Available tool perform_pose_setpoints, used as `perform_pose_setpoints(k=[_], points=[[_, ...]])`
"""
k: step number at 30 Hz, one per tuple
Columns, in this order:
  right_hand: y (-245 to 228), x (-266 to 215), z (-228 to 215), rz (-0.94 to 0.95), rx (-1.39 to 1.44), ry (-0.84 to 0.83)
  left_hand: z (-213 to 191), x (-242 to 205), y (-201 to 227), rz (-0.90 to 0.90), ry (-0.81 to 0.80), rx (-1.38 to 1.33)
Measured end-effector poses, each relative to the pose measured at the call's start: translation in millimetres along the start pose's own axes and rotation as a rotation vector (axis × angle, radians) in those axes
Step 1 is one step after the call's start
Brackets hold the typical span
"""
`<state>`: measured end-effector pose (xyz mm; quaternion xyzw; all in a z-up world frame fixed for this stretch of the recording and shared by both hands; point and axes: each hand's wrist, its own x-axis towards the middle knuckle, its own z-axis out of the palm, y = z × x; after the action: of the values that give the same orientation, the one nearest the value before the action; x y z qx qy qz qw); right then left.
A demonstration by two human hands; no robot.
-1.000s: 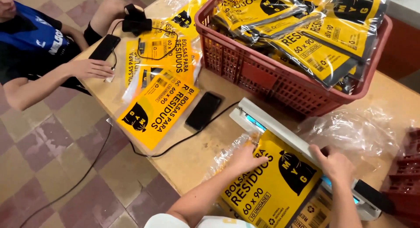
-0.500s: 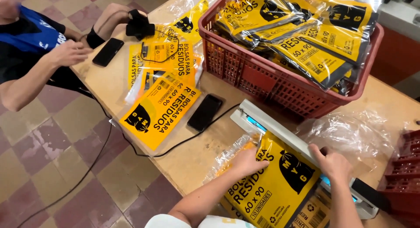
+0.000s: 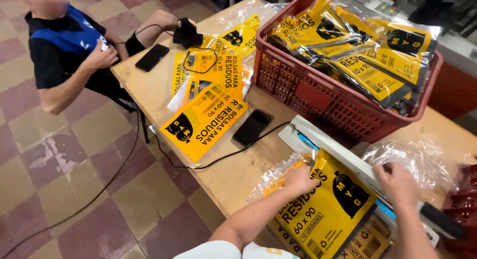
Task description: Sealing the open ends of plastic bags using a manual heat sealer and stacking them on a table.
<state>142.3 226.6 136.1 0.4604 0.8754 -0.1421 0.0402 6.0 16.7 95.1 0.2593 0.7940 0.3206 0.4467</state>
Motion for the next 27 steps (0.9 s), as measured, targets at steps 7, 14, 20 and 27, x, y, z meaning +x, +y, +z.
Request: perform_pose_setpoints(k=[7, 14, 20, 27], points=[[-22.1, -32.7, -51.6, -0.511, -0.048, 0.248, 11.0, -49.8, -0.9, 0.457, 0.121, -0.039], [-6.3, -65.4, -4.0, -0.712, 0.523, 0.132, 9.1, -65.8, -37.2, 0.677, 0.196, -0.217], [-19.6, -109.3, -14.2, -0.625, 0.542, 0.177, 4.2, -76.9, -58.1, 0.502, 0.188, -0.205], [38.7, -150.5, 0.5, -0.479, 0.651, 0.667, 22.9, -81.7, -52.5, 0.441, 0.088, -0.392]])
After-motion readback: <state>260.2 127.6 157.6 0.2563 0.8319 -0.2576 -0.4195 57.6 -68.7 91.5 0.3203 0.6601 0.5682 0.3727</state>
